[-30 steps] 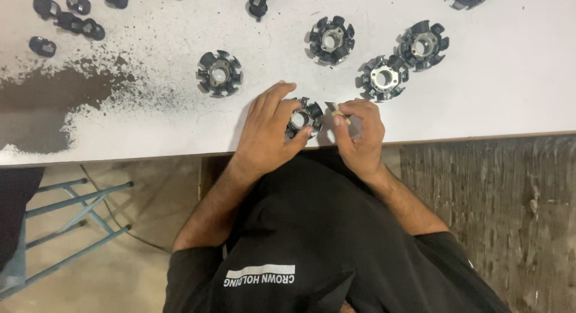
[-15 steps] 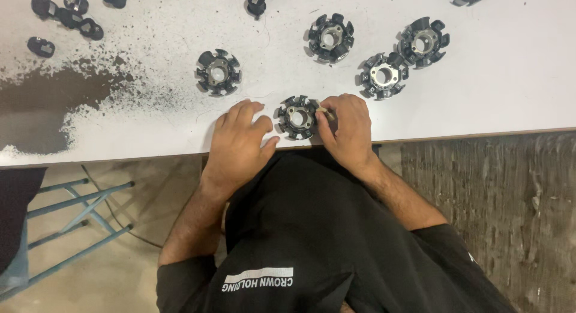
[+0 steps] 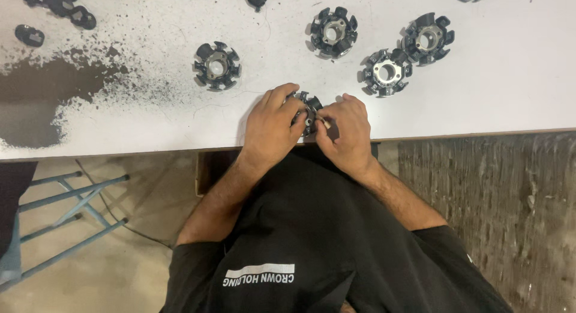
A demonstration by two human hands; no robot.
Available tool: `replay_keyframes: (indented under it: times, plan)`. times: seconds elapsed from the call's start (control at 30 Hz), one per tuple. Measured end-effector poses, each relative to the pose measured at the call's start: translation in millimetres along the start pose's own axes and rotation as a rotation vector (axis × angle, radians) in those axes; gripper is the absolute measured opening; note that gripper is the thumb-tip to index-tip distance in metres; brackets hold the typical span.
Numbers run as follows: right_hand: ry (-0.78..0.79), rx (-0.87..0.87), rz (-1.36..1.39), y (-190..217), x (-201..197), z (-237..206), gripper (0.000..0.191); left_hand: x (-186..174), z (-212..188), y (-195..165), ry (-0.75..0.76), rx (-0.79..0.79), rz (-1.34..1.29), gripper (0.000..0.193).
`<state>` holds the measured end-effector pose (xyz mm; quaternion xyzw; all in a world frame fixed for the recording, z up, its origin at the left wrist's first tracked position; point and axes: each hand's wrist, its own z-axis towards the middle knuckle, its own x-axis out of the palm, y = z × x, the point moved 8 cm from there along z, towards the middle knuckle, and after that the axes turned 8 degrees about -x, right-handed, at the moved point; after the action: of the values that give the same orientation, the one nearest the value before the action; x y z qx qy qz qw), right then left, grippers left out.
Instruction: The person sits at a white table fitting small black plastic inserts into toothed plastic wheel hubs. They pick up a hub, press and seat inserts into it by hand and with a small hand tool, then place the finished hub onto a growing pile and reach for the next part.
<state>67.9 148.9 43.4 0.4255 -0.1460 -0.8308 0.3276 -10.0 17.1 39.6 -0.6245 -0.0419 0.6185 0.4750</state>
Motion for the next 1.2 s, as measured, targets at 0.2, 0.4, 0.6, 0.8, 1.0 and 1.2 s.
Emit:
replay_keyframes:
  times: [0.2, 0.4, 0.6, 0.8, 1.0, 1.2]
  plan:
    - [-0.023, -0.027, -0.054, 6.3, 1.2, 2.2, 0.029, -5.9, -7.8, 0.7, -0.129, 0.039, -0.051, 0.018]
    - [0.001, -0.009, -0.040, 6.0, 3.5, 5.2, 0.027, -3.2, -4.1, 4.0, -0.107, 0.031, -0.069, 0.018]
    - [-0.011, -0.002, -0.026, 2.8, 0.5, 7.5, 0.027, 6.0, -3.2, 3.0, -0.091, 0.000, -0.089, 0.015]
    - [-0.013, 0.012, -0.016, 0.8, 0.0, 4.6, 0.027, 12.4, -4.6, 3.9, -0.179, 0.003, -0.048, 0.013]
    - [-0.021, -0.002, 0.007, 0.9, 2.7, 2.4, 0.028, 14.8, -9.6, 7.4, -0.237, 0.031, -0.035, 0.013]
    - [-0.025, -0.042, -0.034, 6.3, 6.5, 4.0, 0.029, 12.7, -10.7, 10.1, -0.242, 0.037, -0.046, 0.015]
